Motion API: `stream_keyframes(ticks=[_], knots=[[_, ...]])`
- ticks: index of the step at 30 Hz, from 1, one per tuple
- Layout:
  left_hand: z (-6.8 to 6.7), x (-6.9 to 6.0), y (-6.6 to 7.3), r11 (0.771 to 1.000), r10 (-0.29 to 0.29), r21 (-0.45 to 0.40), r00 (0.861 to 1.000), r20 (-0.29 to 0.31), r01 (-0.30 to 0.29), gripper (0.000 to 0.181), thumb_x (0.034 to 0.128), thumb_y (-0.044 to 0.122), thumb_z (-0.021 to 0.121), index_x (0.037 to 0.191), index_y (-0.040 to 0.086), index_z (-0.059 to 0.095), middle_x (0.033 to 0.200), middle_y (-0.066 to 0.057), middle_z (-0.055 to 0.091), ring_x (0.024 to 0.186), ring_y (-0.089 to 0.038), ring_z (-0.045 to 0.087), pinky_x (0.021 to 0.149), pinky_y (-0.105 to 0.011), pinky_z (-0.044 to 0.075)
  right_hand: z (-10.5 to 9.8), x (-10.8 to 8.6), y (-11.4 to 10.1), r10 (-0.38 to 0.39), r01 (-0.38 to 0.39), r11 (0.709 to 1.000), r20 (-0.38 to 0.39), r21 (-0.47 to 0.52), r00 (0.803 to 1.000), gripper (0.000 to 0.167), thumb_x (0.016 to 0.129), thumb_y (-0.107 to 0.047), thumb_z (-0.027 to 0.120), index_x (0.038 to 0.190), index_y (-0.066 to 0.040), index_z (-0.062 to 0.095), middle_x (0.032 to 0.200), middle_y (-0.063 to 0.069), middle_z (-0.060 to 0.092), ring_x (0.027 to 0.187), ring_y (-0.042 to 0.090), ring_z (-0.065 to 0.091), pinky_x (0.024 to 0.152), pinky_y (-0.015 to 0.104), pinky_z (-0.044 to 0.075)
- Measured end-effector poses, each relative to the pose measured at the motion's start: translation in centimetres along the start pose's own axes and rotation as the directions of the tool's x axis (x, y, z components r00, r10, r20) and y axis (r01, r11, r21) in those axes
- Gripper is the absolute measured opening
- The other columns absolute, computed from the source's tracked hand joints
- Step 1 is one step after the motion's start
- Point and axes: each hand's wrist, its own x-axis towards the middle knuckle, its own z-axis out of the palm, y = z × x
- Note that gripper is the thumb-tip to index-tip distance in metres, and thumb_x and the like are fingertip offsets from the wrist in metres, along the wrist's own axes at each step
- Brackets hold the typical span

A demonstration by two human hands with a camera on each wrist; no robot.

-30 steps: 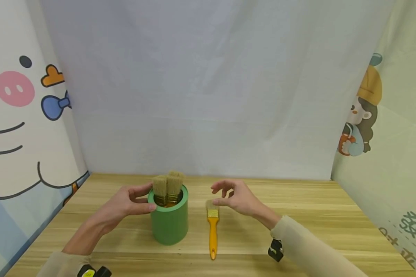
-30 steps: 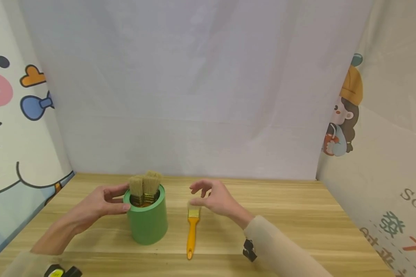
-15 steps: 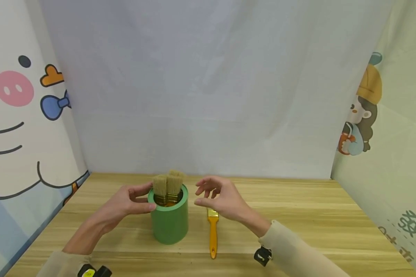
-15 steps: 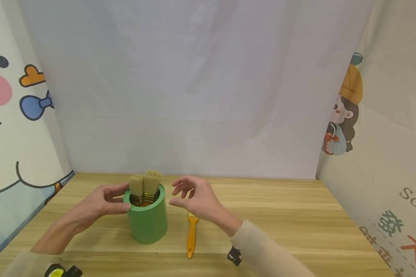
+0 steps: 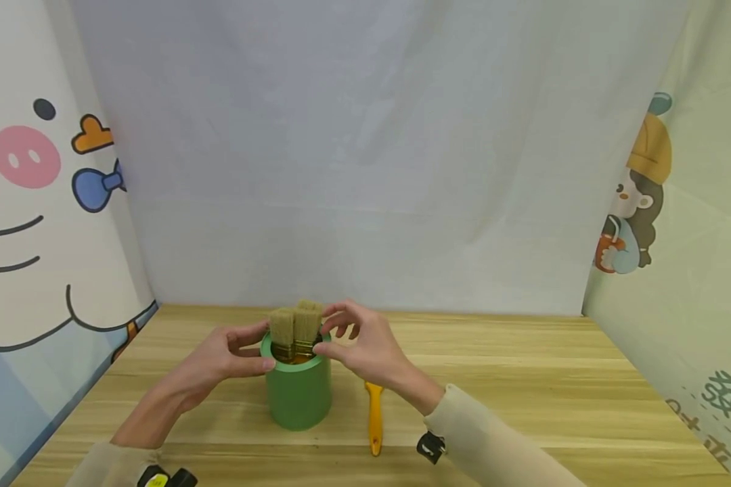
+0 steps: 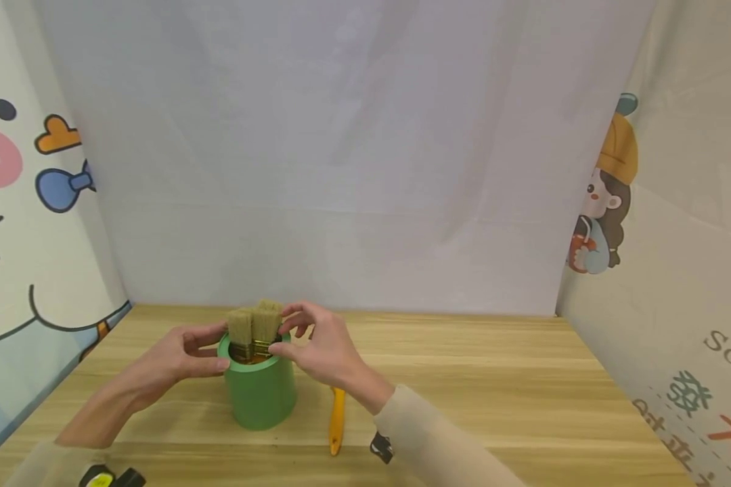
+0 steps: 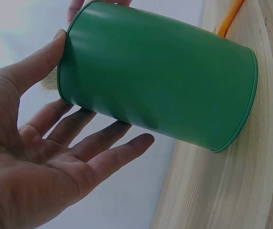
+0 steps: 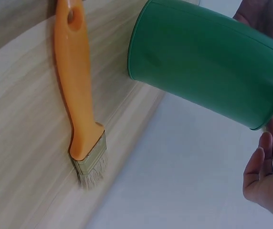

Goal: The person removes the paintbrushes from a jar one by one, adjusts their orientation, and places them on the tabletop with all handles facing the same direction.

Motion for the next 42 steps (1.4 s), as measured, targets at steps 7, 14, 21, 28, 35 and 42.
stream_keyframes(ticks=[7,14,21,28,35,42], knots=[[0.0,0.1,-0.1,1.0,0.0,0.002,1.0,0.003,0.0,0.083,0.0984,0.016,0.077,0.164,-0.002,0.03,0.166,-0.024,0.032,0.143,-0.051,0.042,0.106,-0.048,0.052,0.7,0.5,-0.1,-0.005,0.005,1.0,-0.017,0.004,1.0,0.045,0.09,-0.013,0.087,0.129,-0.011,0.063,0.102,-0.001,0.076,0.094,0.026,0.064,0.08,0.044,0.051],[-0.1,0.0,0.0,1.0,0.015,-0.006,1.0,0.011,-0.015,0.081,0.0989,0.015,0.076,0.164,-0.001,0.031,0.166,-0.024,0.033,0.143,-0.051,0.043,0.104,-0.046,0.054,1.2,0.9,-0.3,-0.026,0.026,1.0,-0.012,-0.006,1.0,0.046,0.09,-0.01,0.087,0.128,-0.013,0.061,0.097,-0.001,0.075,0.087,0.021,0.057,0.078,0.039,0.049],[0.0,-0.1,0.0,0.999,0.032,-0.019,0.999,0.013,-0.032,0.08,0.0985,0.013,0.076,0.163,-0.003,0.032,0.165,-0.026,0.034,0.141,-0.05,0.046,0.103,-0.044,0.055,1.7,1.4,-0.8,-0.055,0.055,0.997,-0.007,-0.053,0.998,0.049,0.089,-0.008,0.087,0.13,-0.014,0.061,0.097,-0.003,0.075,0.086,0.02,0.056,0.077,0.035,0.047],[-0.1,0.0,0.0,1.0,0.02,-0.021,1.0,0.001,-0.02,0.081,0.0979,0.013,0.077,0.163,-0.003,0.032,0.164,-0.027,0.035,0.141,-0.049,0.047,0.102,-0.043,0.055,2.1,1.7,-0.8,-0.064,0.064,0.996,0.004,-0.061,0.998,0.049,0.09,-0.006,0.085,0.132,-0.014,0.06,0.097,-0.001,0.075,0.081,0.021,0.053,0.071,0.03,0.042],[0.0,0.0,0.0,1.0,0.019,-0.016,1.0,0.001,-0.019,0.082,0.0979,0.014,0.078,0.163,-0.004,0.031,0.165,-0.028,0.032,0.141,-0.05,0.046,0.102,-0.044,0.055,1.7,1.7,-0.5,-0.095,0.096,0.995,0.024,-0.022,0.995,0.044,0.093,-0.001,0.08,0.131,-0.012,0.06,0.098,0.001,0.075,0.084,0.013,0.061,0.079,0.033,0.047],[-0.1,0.0,-0.2,1.0,0.016,-0.009,1.0,0.002,-0.016,0.081,0.0976,0.015,0.078,0.163,-0.002,0.034,0.165,-0.025,0.034,0.141,-0.05,0.046,0.104,-0.048,0.054,1.1,1.6,-0.4,-0.084,0.082,0.995,0.031,0.053,0.996,0.044,0.094,0.003,0.077,0.132,-0.011,0.059,0.108,0.004,0.076,0.092,0.011,0.07,0.09,0.038,0.055]])
